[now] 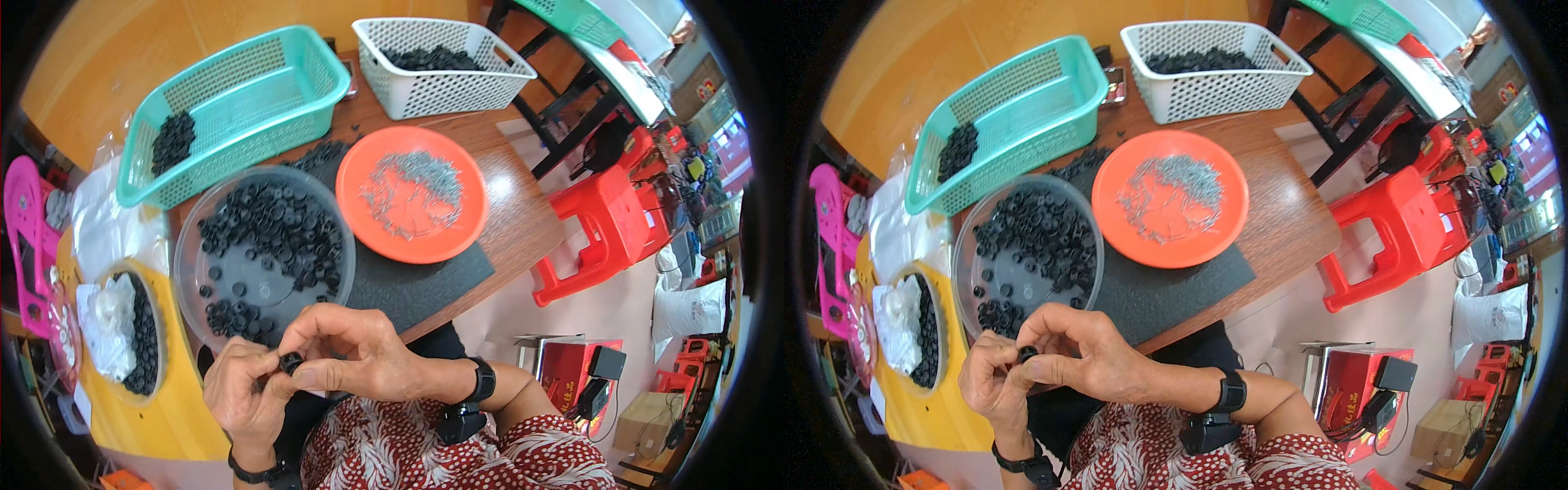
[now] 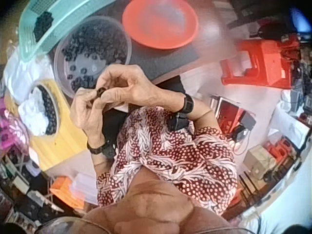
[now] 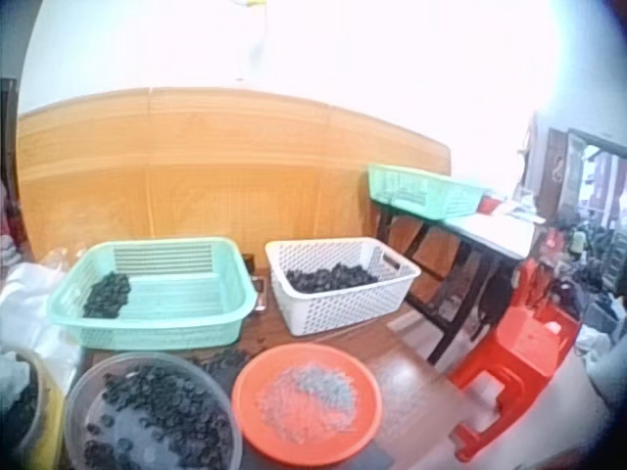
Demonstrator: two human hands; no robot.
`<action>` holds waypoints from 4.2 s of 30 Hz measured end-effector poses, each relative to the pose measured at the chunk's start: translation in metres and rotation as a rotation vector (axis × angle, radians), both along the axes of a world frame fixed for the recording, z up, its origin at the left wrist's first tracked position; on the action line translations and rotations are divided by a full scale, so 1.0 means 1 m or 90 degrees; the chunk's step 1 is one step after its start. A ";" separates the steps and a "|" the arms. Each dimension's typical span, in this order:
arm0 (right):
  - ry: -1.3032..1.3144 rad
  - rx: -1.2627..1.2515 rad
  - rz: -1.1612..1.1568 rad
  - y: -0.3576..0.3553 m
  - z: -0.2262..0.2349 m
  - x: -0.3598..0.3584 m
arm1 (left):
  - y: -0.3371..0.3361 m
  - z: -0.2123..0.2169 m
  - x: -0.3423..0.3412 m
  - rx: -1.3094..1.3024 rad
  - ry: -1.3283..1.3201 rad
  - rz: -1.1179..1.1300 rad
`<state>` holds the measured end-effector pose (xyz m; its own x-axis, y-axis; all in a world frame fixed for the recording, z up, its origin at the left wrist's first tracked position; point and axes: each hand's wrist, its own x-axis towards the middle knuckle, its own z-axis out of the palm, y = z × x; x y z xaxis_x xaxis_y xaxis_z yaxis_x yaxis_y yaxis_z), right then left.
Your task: Assembling small black plastic fasteners by manually inserting metal pins into them.
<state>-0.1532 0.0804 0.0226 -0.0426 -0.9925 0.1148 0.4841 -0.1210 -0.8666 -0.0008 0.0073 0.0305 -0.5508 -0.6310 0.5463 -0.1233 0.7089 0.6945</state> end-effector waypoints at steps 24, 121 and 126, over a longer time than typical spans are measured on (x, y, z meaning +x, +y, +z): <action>0.997 0.070 -0.695 -0.101 0.027 -0.329 | -0.042 -0.012 -0.001 0.153 -0.037 0.153; 0.287 0.125 -0.078 -0.019 0.020 -0.007 | -0.007 -0.016 0.006 0.613 0.252 -0.073; 0.265 0.192 -0.005 -0.020 0.026 -0.011 | -0.009 -0.017 0.006 0.659 0.274 -0.086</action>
